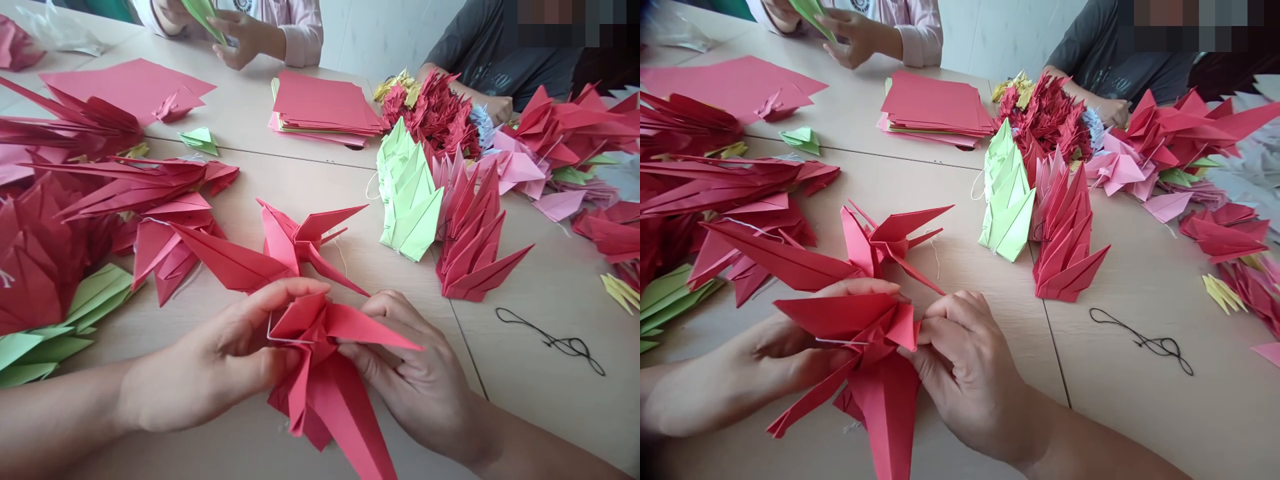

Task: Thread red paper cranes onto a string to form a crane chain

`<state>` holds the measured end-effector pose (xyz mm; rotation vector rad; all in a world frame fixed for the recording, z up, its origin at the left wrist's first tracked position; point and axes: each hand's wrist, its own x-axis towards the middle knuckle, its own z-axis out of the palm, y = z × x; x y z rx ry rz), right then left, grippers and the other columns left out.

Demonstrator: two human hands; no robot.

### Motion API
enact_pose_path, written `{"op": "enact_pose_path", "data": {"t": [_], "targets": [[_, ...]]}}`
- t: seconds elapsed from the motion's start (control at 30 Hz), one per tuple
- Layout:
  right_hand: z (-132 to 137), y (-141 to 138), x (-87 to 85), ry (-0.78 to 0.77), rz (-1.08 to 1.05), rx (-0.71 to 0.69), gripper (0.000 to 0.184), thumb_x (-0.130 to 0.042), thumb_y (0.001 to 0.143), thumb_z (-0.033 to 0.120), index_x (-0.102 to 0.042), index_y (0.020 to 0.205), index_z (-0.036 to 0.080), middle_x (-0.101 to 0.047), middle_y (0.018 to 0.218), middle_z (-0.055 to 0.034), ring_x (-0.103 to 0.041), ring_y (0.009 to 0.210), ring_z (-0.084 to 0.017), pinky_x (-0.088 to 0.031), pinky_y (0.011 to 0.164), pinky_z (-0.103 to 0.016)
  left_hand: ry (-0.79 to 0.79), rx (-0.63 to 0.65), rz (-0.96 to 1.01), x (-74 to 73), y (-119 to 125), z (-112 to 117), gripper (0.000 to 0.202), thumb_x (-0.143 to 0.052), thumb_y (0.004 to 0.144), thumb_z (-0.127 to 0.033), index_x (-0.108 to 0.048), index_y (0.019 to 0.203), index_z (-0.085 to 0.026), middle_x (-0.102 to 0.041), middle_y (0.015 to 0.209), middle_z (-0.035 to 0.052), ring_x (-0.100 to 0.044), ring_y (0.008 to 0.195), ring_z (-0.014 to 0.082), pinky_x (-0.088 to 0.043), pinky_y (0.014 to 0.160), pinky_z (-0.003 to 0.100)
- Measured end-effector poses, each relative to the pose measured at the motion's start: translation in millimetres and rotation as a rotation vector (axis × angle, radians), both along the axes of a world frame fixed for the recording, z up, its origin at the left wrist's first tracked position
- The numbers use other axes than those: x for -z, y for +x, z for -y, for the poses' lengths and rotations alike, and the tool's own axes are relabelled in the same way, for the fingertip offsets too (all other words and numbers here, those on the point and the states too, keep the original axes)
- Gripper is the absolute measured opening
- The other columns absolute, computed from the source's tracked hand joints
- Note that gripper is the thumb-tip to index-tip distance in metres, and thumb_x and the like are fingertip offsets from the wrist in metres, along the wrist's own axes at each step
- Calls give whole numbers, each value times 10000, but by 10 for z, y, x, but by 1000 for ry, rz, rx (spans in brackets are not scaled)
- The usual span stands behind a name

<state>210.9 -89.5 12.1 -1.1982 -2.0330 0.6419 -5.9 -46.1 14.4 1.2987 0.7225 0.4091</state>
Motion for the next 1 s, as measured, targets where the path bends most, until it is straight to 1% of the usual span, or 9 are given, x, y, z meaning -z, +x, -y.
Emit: {"op": "enact_pose_path", "data": {"t": [0.17, 0.33, 0.5, 0.6, 0.73, 0.8, 0.87, 0.93, 1.0], "targets": [[10, -4, 4, 29, 24, -26, 152, -550, 863, 54, -615, 791, 171, -560, 743, -19, -518, 712, -141, -452, 704, -303, 42, -81, 10, -3, 42, 49, 422, -488, 817, -122, -537, 1220, -239, -710, 933, 25, -663, 715, 145, -556, 590, 191], [23, -11, -2, 82, 47, -13, 152, -553, 845, 43, -615, 796, 173, -547, 713, -16, -499, 690, -145, -442, 688, -311, 175, -114, -73, -16, 86, 55, 438, -460, 795, -127, -554, 1214, -210, -692, 769, 7, -597, 567, 129, -515, 494, 181], [6, -8, -2, 108, 24, 51, 132, -579, 842, 66, -642, 783, 166, -587, 713, -21, -541, 689, -144, -455, 695, -311, 156, -222, -43, -16, 109, 42, 358, -515, 822, -165, -528, 1173, -237, -692, 978, 36, -655, 746, 146, -556, 605, 186], [-21, 4, 5, 99, 12, 152, 97, -612, 846, 123, -664, 781, 173, -617, 721, -18, -576, 701, -145, -470, 707, -308, 139, -259, 1, -12, 105, 37, 284, -502, 893, -213, -471, 1172, -257, -684, 932, 17, -659, 833, 144, -564, 684, 194], [-55, 15, 26, 44, -36, 291, 87, -638, 840, 175, -668, 762, 201, -621, 698, 11, -587, 679, -135, -480, 672, -280, 345, -396, -30, 50, 46, 55, 171, -543, 910, -263, -465, 1059, -295, -620, 947, -18, -626, 852, 124, -542, 695, 179], [-58, 6, 37, 7, -79, 326, 95, -641, 839, 186, -663, 751, 210, -612, 684, 18, -585, 673, -133, -480, 626, -262, 482, -373, -90, 89, 16, 73, 125, -581, 893, -270, -499, 984, -292, -585, 920, -31, -594, 821, 115, -518, 702, 178], [-50, -15, 45, -12, -106, 344, 108, -646, 828, 177, -655, 727, 214, -597, 661, 22, -574, 649, -132, -475, 581, -250, 560, -282, -168, 110, 4, 89, 71, -575, 899, -252, -536, 954, -275, -578, 906, -28, -576, 815, 112, -495, 725, 186], [-35, -40, 51, 13, -99, 339, 118, -648, 813, 149, -651, 712, 210, -584, 639, 23, -563, 627, -130, -479, 576, -253, 557, -236, -200, 105, 16, 97, 69, -551, 915, -237, -560, 980, -259, -591, 955, -13, -584, 850, 117, -488, 755, 196], [-22, -62, 63, 67, -71, 299, 113, -646, 811, 130, -661, 726, 203, -587, 639, 16, -569, 640, -135, -490, 602, -268, 504, -269, -174, 84, 44, 92, 91, -538, 923, -242, -562, 1011, -241, -606, 997, 3, -598, 879, 124, -495, 756, 196]]}}
